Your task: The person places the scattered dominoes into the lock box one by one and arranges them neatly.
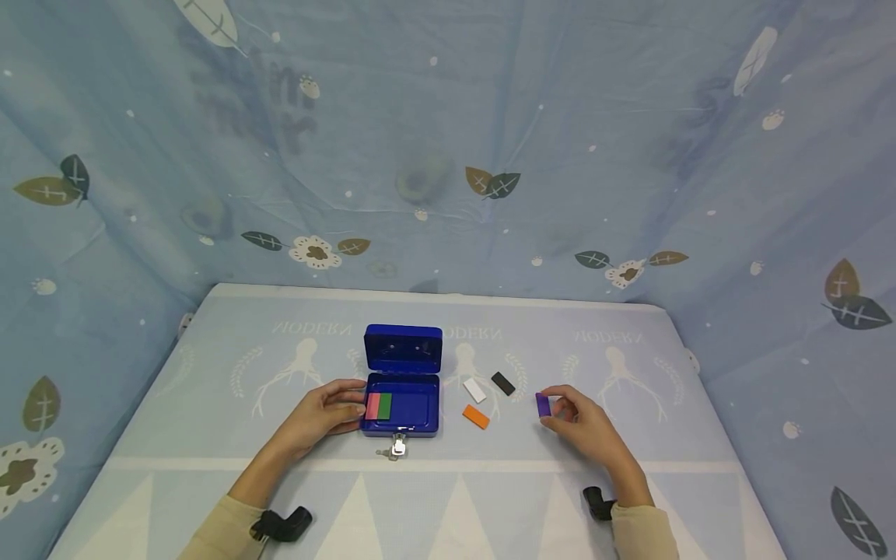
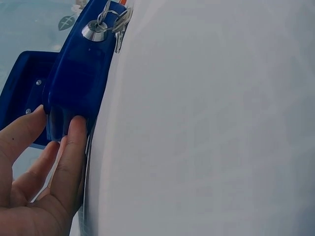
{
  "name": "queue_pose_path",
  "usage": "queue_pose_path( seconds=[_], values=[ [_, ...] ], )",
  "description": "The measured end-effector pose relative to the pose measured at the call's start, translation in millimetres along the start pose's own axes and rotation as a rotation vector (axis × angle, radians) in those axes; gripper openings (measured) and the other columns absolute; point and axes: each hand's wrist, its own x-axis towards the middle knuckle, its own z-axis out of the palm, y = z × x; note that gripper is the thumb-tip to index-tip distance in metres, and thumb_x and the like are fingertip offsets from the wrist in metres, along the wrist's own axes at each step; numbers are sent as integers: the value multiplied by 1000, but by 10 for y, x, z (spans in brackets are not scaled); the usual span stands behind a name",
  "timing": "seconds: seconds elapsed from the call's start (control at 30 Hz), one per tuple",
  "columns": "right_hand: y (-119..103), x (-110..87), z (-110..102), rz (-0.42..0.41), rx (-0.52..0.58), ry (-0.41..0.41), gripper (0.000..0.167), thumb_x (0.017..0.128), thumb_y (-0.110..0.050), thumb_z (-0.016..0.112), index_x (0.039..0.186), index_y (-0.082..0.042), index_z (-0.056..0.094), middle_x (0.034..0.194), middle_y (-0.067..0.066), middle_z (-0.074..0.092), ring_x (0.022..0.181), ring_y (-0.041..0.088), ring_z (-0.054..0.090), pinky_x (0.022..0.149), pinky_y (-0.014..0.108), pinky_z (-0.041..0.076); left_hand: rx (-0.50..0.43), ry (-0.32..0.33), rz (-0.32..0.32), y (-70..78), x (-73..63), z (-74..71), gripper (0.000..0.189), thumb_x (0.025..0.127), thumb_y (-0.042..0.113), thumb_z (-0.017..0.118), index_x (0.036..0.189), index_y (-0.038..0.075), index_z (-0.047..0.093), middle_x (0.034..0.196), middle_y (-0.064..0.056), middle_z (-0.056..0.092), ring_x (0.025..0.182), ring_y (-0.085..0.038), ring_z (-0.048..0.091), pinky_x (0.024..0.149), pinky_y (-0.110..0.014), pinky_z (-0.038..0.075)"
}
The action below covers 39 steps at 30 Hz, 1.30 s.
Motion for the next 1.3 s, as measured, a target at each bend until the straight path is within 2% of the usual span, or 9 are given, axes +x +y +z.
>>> queue_pose_path(
  seconds=[0.33,1.03,1.3],
  values=[
    [110,52,-87,94,0,-90,52,85,-12,82,131,-7,60,88,6,58,72,15,50,61,25,44,6,8,-1,-10,4,-8,53,91,2,71,139,-6,50,124,-26,60,105,-30,66,85,-41,59],
    [79,120,-53,106,-63,-90,47,83,-2,79,126,-2,61,81,3,56,64,11,45,56,26,40,6,5,-3,4,-2,-2,53,91,2,71,139,-6,49,124,-26,59,105,-30,66,85,-40,59],
    [51,122,-48,132,-52,-88,46,83,-5,80,125,-2,61,81,3,57,66,13,46,57,26,40,3,6,-4,-1,4,1,53,91,2,71,139,-6,50,123,-25,60,104,-28,66,85,-40,59]
  ],
)
